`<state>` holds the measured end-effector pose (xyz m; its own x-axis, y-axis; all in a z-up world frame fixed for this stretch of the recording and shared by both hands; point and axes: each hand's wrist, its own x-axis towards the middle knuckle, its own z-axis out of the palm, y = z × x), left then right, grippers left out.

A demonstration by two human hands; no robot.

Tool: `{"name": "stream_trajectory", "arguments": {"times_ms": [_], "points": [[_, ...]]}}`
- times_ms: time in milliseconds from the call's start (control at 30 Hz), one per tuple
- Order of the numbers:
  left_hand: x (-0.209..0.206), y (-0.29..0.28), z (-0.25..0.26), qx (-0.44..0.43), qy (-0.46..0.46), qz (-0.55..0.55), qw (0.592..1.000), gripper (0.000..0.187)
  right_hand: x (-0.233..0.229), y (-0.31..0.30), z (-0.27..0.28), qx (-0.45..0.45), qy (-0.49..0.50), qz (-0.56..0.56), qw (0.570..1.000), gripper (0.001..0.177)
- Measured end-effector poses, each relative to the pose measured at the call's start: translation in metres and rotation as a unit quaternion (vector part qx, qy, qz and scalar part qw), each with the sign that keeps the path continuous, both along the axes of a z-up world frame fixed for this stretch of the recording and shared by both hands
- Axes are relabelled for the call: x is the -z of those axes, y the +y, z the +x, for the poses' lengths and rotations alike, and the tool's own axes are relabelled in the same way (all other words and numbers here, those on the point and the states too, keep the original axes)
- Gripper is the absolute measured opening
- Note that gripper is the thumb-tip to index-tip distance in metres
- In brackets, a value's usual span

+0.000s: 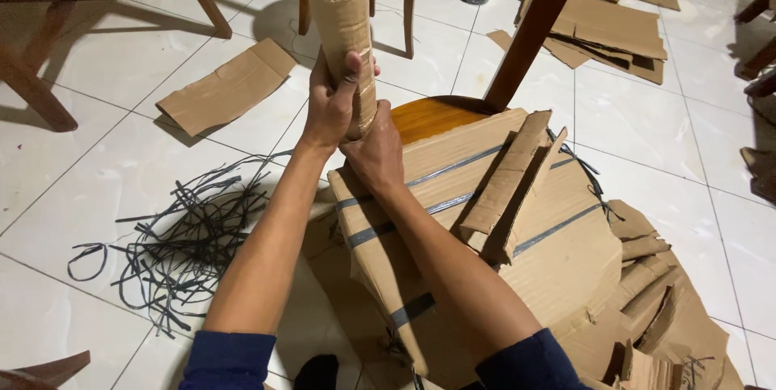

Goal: Wrapping a wooden chair leg with cardboard and securing it with plastic ties for protection.

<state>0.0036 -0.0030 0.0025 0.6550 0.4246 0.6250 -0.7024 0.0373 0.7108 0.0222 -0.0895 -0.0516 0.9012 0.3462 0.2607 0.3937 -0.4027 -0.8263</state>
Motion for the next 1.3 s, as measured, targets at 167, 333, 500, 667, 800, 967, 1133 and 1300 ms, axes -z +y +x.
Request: {"name": "stream_trajectory", "arguments": {"times_ms": [167, 333, 500, 667, 800, 967, 1133, 1300], "points": [[0.004, 0.000, 0.002, -0.012, 0.017, -0.001, 1.000, 0.041, -0.008, -0.001, -0.002, -0.057, 0.015, 0.035, 0.998, 0.064], [-0.002, 0.000, -0.002, -0.034, 0.016, 0.023, 0.999, 0.040, -0.015, 0.000, -0.001, -0.072, 0.019, 0.047, 0.996, 0.063], [-0.008, 0.014, 0.012, -0.128, -0.027, 0.157, 0.979, 0.070, 0.007, 0.002, 0.022, -0.126, -0.023, 0.076, 0.989, 0.081], [-0.041, 0.000, -0.004, -0.152, -0.061, 0.047, 0.985, 0.054, 0.004, 0.001, 0.018, -0.117, -0.044, 0.085, 0.989, 0.074], [-0.036, 0.006, -0.002, -0.115, -0.090, 0.030, 0.989, 0.046, 0.001, -0.001, 0.017, -0.137, -0.026, 0.103, 0.985, 0.076], [-0.028, 0.019, -0.006, 0.006, -0.079, -0.083, 0.993, 0.023, 0.002, -0.002, 0.016, -0.140, -0.029, 0.112, 0.983, 0.068], [-0.020, 0.027, 0.000, 0.036, -0.076, -0.126, 0.988, 0.014, 0.002, -0.002, 0.023, -0.149, -0.017, 0.105, 0.983, 0.071], [-0.019, 0.031, -0.001, 0.096, -0.058, -0.161, 0.980, 0.018, 0.001, -0.004, 0.027, -0.188, -0.021, 0.140, 0.972, 0.065]]}}
